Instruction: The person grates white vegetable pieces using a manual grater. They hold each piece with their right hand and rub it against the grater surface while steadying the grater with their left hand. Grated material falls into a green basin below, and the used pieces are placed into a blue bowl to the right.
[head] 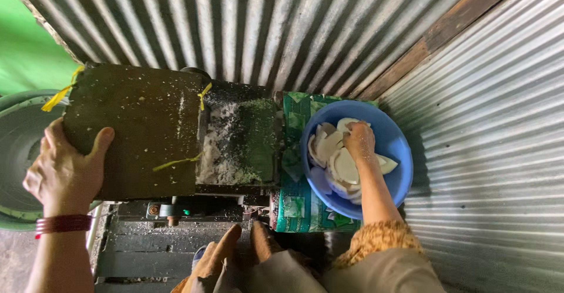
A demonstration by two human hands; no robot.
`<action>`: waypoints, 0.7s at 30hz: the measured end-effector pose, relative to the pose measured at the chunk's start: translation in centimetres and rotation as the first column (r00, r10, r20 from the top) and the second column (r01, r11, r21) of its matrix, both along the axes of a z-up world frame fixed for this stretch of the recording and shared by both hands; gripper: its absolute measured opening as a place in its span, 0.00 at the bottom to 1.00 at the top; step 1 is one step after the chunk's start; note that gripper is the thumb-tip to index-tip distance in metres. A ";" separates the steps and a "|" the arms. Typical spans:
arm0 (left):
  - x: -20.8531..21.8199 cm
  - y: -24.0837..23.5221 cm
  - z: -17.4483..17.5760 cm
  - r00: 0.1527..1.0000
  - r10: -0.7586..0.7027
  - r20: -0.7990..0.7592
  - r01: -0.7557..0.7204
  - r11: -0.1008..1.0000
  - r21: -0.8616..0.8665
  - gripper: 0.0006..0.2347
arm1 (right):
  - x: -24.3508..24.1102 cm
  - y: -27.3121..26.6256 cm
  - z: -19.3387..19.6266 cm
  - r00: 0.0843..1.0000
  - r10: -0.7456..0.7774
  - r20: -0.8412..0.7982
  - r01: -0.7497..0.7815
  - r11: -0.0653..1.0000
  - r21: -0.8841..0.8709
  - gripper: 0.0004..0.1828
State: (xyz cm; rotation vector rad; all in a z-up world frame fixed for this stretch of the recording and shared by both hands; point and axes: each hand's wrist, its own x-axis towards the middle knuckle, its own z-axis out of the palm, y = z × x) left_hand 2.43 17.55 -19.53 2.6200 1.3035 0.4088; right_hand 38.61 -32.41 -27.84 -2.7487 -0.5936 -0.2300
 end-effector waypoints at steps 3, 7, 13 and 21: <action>-0.1 0.2 -0.5 1.000 -0.002 -0.001 0.002 1.000 0.006 0.37 | 1.5 -1.2 -5.1 0.972 0.176 -0.155 -0.173 0.984 0.033 0.19; -0.3 0.1 -0.7 0.999 -0.022 0.038 0.021 0.999 0.030 0.35 | 1.1 -1.1 -7.2 0.988 0.081 -0.130 -0.107 0.974 -0.200 0.33; -0.1 -0.6 0.4 0.998 -0.016 0.062 0.014 0.999 0.032 0.36 | 0.4 -2.2 -5.2 0.979 0.052 -0.195 -0.123 0.921 -0.370 0.17; 0.8 -2.0 2.6 0.992 0.095 0.079 -0.092 0.995 -0.039 0.36 | -4.9 1.9 7.6 0.882 0.271 0.386 -0.426 0.809 0.405 0.12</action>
